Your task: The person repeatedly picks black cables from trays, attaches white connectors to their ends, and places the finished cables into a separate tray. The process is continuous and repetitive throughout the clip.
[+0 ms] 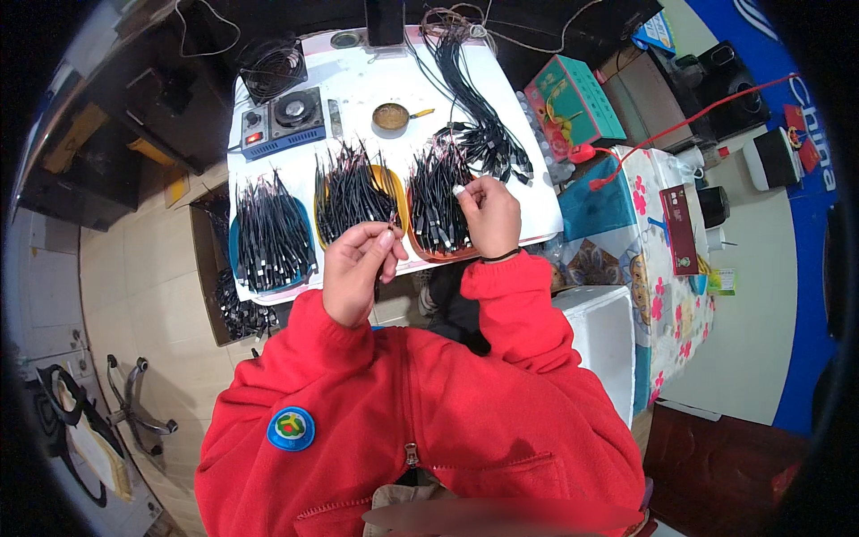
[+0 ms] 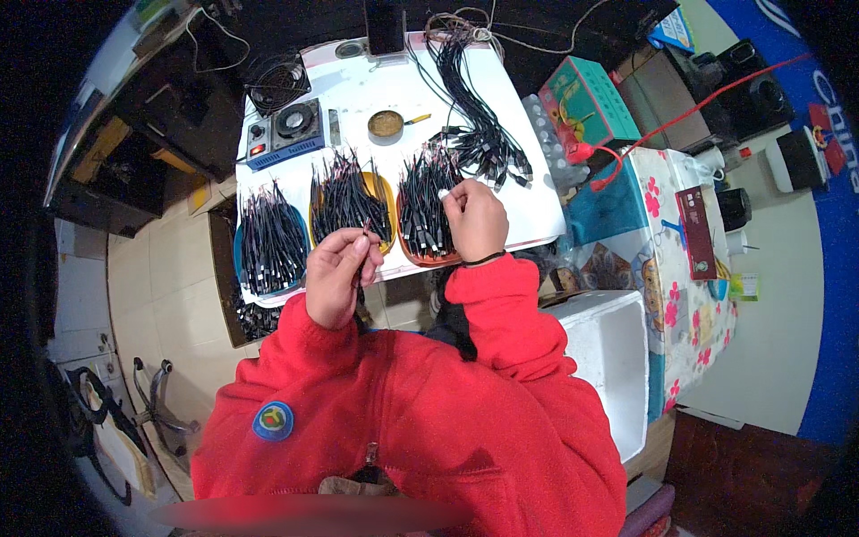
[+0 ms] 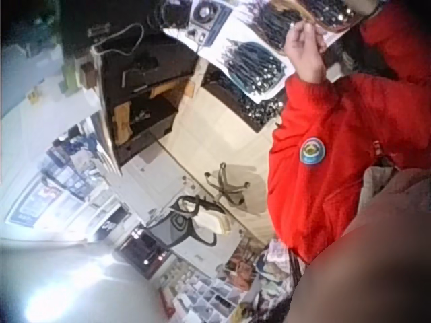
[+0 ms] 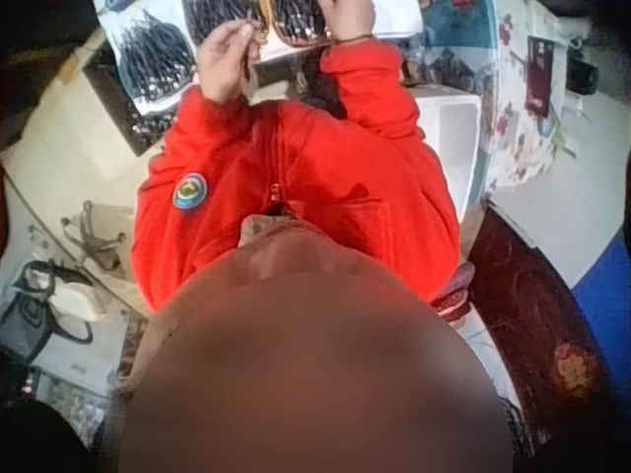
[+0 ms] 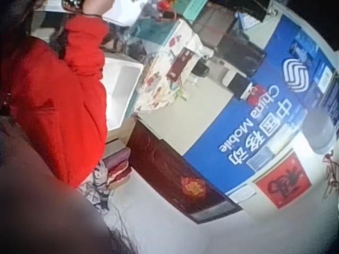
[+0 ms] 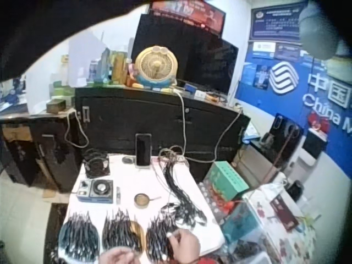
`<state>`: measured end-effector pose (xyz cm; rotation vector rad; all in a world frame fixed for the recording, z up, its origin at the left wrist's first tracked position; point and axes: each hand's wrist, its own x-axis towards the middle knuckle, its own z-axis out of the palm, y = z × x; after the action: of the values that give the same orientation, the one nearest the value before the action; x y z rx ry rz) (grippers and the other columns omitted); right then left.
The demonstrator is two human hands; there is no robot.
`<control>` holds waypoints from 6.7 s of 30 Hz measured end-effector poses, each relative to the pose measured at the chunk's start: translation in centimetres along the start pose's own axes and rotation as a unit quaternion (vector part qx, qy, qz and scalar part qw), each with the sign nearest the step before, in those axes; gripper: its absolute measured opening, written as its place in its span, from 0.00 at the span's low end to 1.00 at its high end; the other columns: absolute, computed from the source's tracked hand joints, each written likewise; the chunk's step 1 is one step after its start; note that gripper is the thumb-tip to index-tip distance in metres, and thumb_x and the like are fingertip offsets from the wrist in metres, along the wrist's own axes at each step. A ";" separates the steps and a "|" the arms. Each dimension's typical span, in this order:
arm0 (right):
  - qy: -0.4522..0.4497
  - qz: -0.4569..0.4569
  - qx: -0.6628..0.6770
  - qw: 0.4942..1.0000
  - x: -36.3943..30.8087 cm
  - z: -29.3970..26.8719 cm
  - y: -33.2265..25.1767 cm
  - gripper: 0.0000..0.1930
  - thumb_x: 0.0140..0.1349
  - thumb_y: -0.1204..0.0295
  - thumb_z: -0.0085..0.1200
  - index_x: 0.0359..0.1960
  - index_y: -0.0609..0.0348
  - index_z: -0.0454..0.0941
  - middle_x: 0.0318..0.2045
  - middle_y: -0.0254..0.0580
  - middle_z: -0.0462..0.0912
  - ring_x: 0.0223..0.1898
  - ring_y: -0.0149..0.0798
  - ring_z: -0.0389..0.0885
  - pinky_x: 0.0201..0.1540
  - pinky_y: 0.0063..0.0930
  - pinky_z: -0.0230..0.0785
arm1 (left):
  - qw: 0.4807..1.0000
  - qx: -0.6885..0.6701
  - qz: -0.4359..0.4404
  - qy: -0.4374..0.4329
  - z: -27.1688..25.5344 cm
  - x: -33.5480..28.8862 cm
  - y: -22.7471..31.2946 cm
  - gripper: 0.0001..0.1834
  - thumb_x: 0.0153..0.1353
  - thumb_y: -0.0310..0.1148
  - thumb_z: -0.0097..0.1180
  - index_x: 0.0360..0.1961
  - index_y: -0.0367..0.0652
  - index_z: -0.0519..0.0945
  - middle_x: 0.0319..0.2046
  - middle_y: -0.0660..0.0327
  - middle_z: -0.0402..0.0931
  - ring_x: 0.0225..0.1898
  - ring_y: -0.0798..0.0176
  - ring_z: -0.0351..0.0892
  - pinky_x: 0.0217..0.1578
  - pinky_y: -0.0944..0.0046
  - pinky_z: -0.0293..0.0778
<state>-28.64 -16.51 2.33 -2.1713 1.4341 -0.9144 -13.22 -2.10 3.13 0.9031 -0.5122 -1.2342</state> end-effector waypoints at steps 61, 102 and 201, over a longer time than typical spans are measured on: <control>-0.254 0.065 0.630 0.731 -7.6 -4.4 -6.7 0.07 0.61 0.77 0.51 0.40 0.62 0.71 0.34 0.38 0.77 0.35 0.29 0.76 0.41 0.22 0.68 | 0.982 -0.107 -0.087 -0.131 1.6 -4.2 1.8 0.08 0.63 0.25 0.52 0.37 0.30 0.78 0.25 0.58 0.77 0.21 0.74 0.67 0.23 0.76 0.63; -0.261 0.235 0.410 0.842 14.5 -7.1 -0.3 0.06 0.62 0.69 0.48 0.30 0.58 0.72 0.21 0.30 0.72 0.17 0.20 0.65 0.18 0.12 0.56 | 0.999 -0.024 -0.023 -0.036 1.0 -1.5 1.3 0.08 0.67 0.28 0.46 0.34 0.34 0.75 0.23 0.63 0.74 0.21 0.76 0.62 0.22 0.76 0.58; -0.241 -0.418 0.035 0.875 16.9 9.6 -16.4 0.09 0.49 0.72 0.58 0.33 0.57 0.77 0.33 0.42 0.78 0.38 0.44 0.76 0.44 0.34 0.68 | 0.964 0.100 0.017 -0.245 -6.3 -3.7 4.9 0.08 0.64 0.27 0.50 0.36 0.32 0.78 0.20 0.63 0.74 0.23 0.72 0.72 0.27 0.71 0.69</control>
<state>-6.49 -25.66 10.97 -2.7154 0.1868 -0.5548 -6.70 3.68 4.01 0.7460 -1.0581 -1.3961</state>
